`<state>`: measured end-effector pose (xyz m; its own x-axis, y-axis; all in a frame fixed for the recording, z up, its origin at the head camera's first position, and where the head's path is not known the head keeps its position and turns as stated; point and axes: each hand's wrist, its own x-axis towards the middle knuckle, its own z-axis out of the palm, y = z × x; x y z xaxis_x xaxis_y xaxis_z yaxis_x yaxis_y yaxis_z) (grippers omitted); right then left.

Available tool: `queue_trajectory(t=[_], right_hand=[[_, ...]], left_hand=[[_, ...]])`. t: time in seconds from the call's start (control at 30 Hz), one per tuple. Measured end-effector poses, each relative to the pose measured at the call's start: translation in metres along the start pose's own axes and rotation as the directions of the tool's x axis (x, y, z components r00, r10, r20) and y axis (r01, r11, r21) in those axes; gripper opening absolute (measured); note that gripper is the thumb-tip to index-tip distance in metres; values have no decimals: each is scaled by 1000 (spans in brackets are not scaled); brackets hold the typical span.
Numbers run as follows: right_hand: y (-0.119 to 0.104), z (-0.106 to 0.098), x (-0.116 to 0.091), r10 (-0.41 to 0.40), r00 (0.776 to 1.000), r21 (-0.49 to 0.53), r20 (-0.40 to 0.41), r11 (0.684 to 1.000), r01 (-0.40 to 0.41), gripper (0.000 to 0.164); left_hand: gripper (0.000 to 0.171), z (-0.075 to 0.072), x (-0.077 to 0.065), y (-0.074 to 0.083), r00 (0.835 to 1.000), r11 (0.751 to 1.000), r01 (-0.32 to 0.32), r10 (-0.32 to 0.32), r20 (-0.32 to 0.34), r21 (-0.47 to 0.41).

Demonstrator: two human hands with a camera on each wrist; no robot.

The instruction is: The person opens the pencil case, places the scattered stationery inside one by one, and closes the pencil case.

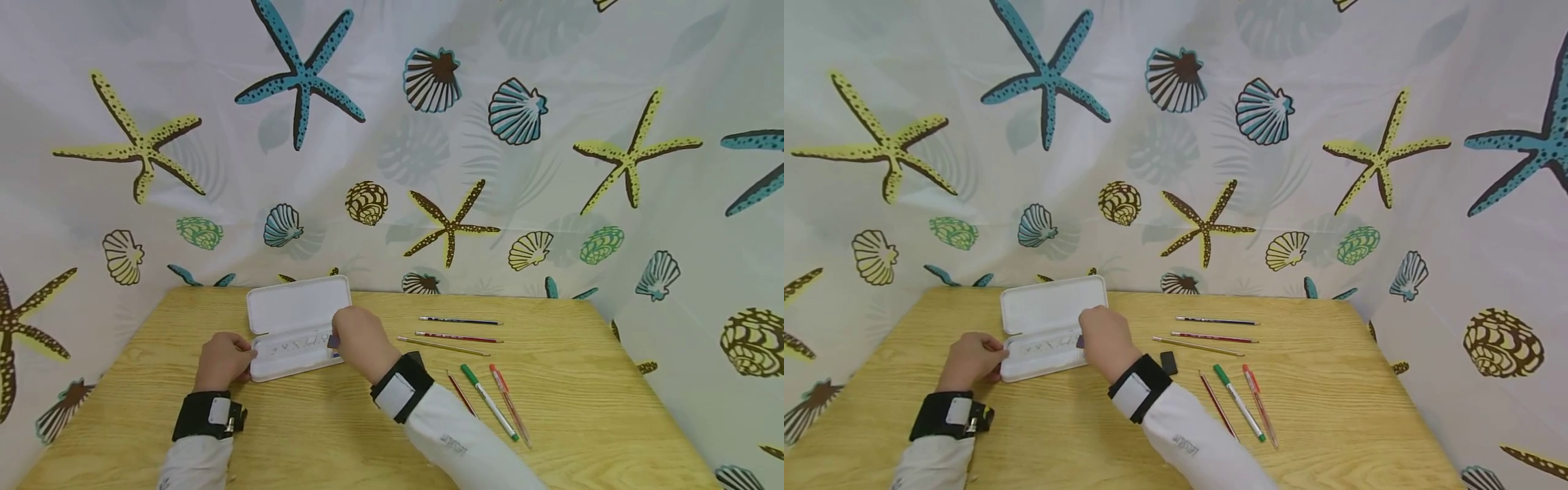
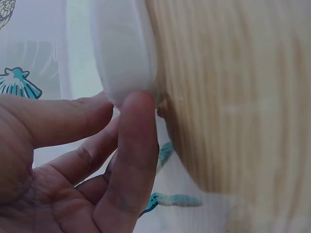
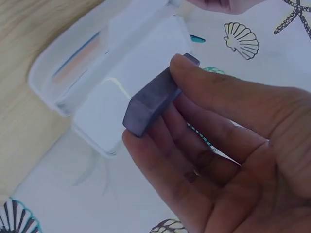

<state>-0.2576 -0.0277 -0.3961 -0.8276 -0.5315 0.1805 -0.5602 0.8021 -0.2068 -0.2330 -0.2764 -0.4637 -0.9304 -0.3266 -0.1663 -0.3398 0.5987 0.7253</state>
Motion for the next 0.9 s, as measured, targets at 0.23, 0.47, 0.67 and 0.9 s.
queue_trajectory(t=[0.23,0.47,0.67,0.9], right_hand=[[-24,2,13,-106,994,-37,-23,994,105,7],[-40,8,25,-117,993,-41,6,992,118,4],[-41,22,33,-130,991,-65,12,989,130,7],[-38,38,38,-143,989,-99,44,984,147,9]], left_hand=[[22,0,1,-2,1000,1000,-2,2,-3,-14],[21,2,5,-4,1000,1000,7,-7,-6,-4],[21,2,6,-2,1000,1000,12,-12,-3,2],[20,0,3,-3,1000,1000,6,-6,-5,-10]])
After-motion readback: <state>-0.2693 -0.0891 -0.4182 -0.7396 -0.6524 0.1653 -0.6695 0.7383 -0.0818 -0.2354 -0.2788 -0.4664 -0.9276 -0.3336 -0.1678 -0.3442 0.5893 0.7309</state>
